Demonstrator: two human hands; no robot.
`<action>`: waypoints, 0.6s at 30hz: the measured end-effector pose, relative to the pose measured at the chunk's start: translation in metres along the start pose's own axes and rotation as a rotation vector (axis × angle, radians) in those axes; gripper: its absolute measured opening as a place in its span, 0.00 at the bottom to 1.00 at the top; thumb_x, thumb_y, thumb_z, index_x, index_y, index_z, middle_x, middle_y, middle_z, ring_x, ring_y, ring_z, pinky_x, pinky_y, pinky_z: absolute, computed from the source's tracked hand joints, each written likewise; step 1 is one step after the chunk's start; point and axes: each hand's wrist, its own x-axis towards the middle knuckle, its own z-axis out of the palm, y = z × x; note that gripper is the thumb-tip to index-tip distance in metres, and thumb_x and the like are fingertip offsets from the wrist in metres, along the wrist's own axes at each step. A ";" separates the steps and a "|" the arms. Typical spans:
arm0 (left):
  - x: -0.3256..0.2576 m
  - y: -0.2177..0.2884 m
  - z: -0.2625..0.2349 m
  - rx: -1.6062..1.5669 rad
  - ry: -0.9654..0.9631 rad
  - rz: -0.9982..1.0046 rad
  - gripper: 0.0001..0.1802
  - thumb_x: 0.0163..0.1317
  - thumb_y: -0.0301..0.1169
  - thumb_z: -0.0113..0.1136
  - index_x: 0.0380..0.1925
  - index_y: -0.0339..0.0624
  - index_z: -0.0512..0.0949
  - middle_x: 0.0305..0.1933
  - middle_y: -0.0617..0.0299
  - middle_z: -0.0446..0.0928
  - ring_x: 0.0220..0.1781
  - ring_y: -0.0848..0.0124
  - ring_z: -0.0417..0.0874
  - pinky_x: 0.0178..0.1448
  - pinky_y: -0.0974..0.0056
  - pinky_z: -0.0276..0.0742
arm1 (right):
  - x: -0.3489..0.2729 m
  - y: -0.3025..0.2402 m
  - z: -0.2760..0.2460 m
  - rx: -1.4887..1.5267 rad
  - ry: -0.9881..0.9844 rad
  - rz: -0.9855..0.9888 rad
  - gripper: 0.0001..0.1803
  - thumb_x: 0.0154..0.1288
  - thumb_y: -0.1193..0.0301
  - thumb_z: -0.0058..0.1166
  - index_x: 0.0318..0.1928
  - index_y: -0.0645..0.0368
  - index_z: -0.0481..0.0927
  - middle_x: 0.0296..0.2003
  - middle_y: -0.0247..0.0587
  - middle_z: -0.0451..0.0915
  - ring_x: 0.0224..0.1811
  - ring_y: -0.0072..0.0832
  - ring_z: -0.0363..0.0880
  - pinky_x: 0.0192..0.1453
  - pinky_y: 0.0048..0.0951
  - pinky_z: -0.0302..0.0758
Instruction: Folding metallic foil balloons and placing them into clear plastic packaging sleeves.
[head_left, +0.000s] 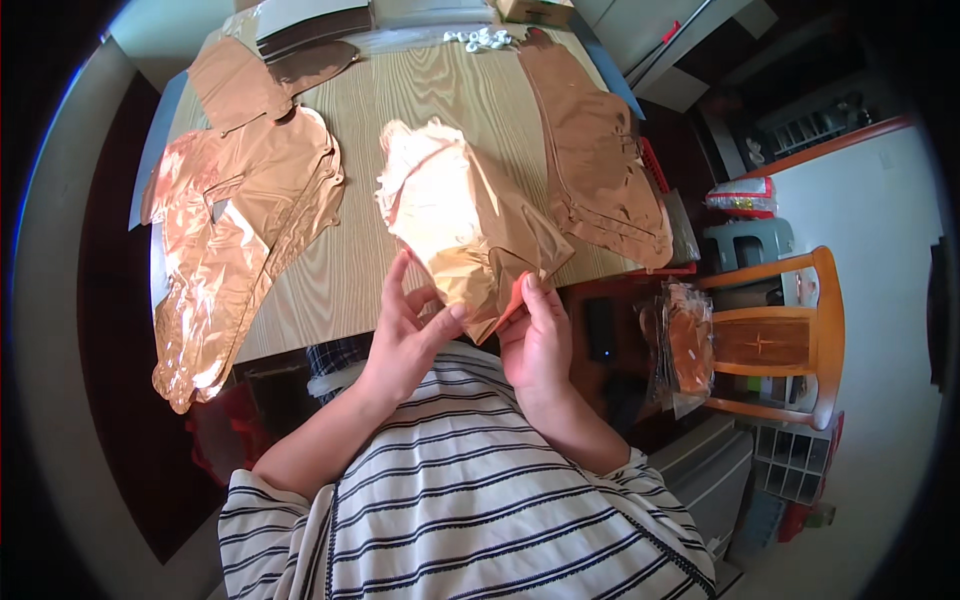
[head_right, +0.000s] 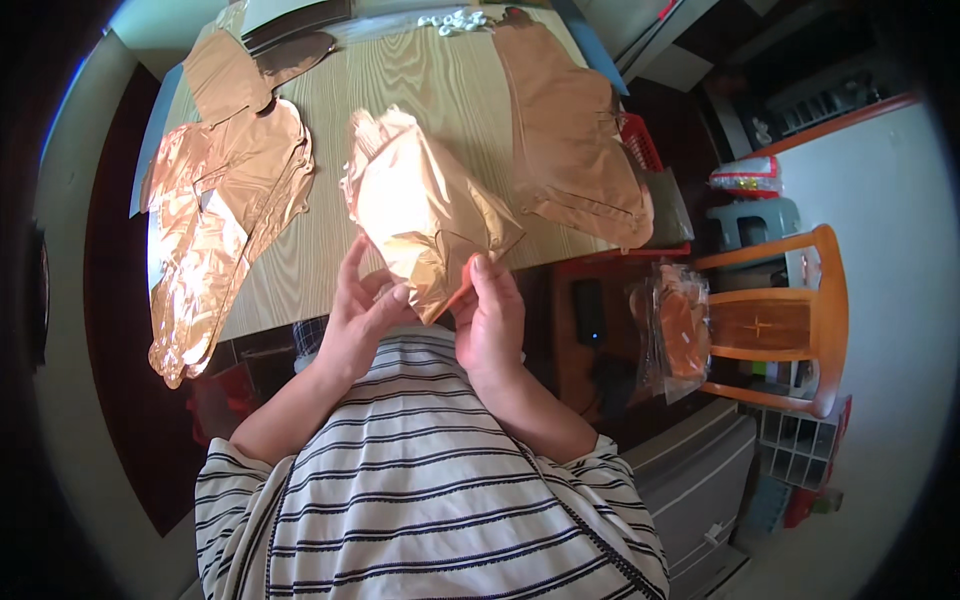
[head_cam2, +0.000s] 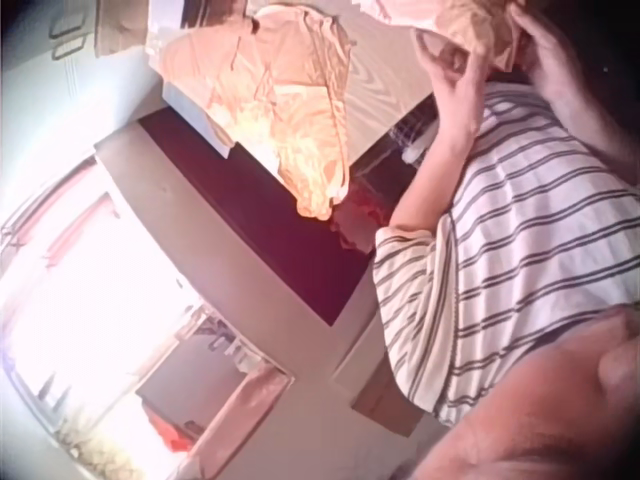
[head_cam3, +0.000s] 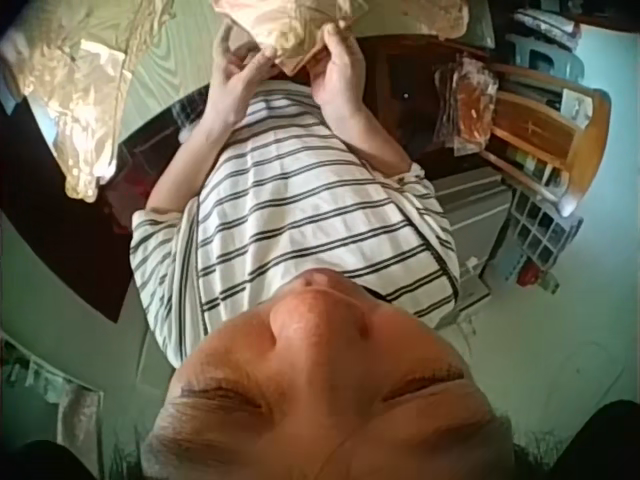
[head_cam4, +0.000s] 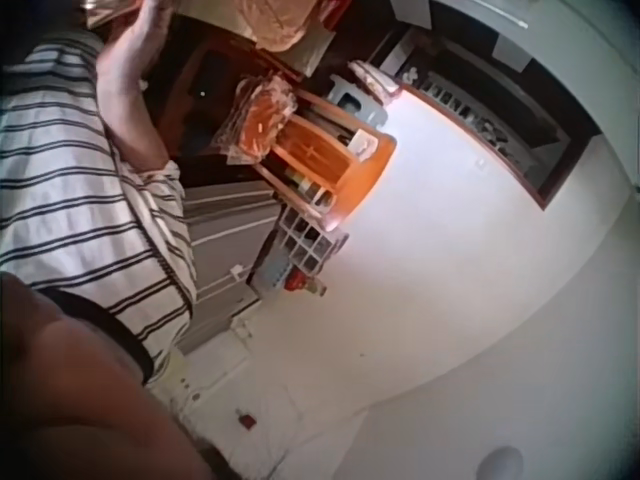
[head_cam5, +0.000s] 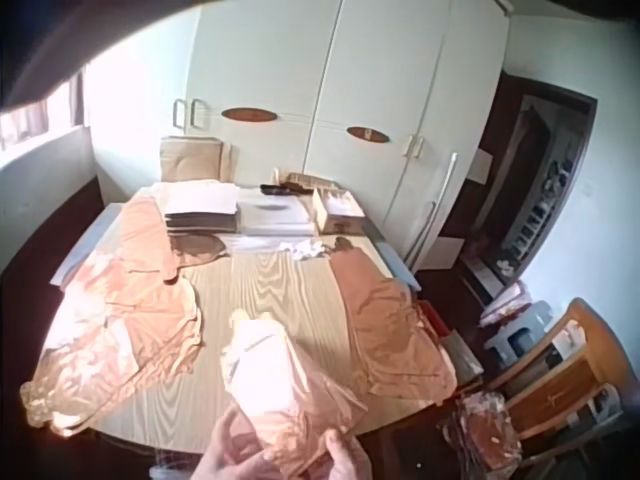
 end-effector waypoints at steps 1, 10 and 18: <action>0.004 -0.007 -0.003 -0.080 0.006 0.045 0.55 0.69 0.23 0.65 0.79 0.44 0.31 0.62 0.43 0.70 0.56 0.60 0.84 0.53 0.59 0.86 | -0.002 -0.001 0.002 0.001 0.028 0.032 0.08 0.76 0.64 0.58 0.45 0.55 0.79 0.40 0.31 0.82 0.38 0.20 0.81 0.41 0.25 0.78; 0.020 0.011 -0.014 0.292 0.117 0.114 0.51 0.66 0.17 0.61 0.81 0.48 0.40 0.60 0.48 0.72 0.46 0.68 0.86 0.45 0.66 0.87 | 0.001 -0.001 -0.022 -0.233 -0.136 0.230 0.12 0.76 0.60 0.57 0.49 0.55 0.77 0.46 0.41 0.84 0.40 0.30 0.87 0.45 0.32 0.83; 0.027 0.042 -0.037 0.294 0.098 0.033 0.50 0.63 0.15 0.61 0.81 0.47 0.46 0.53 0.52 0.78 0.39 0.73 0.82 0.40 0.68 0.80 | 0.010 -0.032 -0.041 -0.641 -0.257 -0.185 0.33 0.74 0.65 0.61 0.70 0.68 0.64 0.42 0.42 0.81 0.36 0.27 0.85 0.42 0.26 0.83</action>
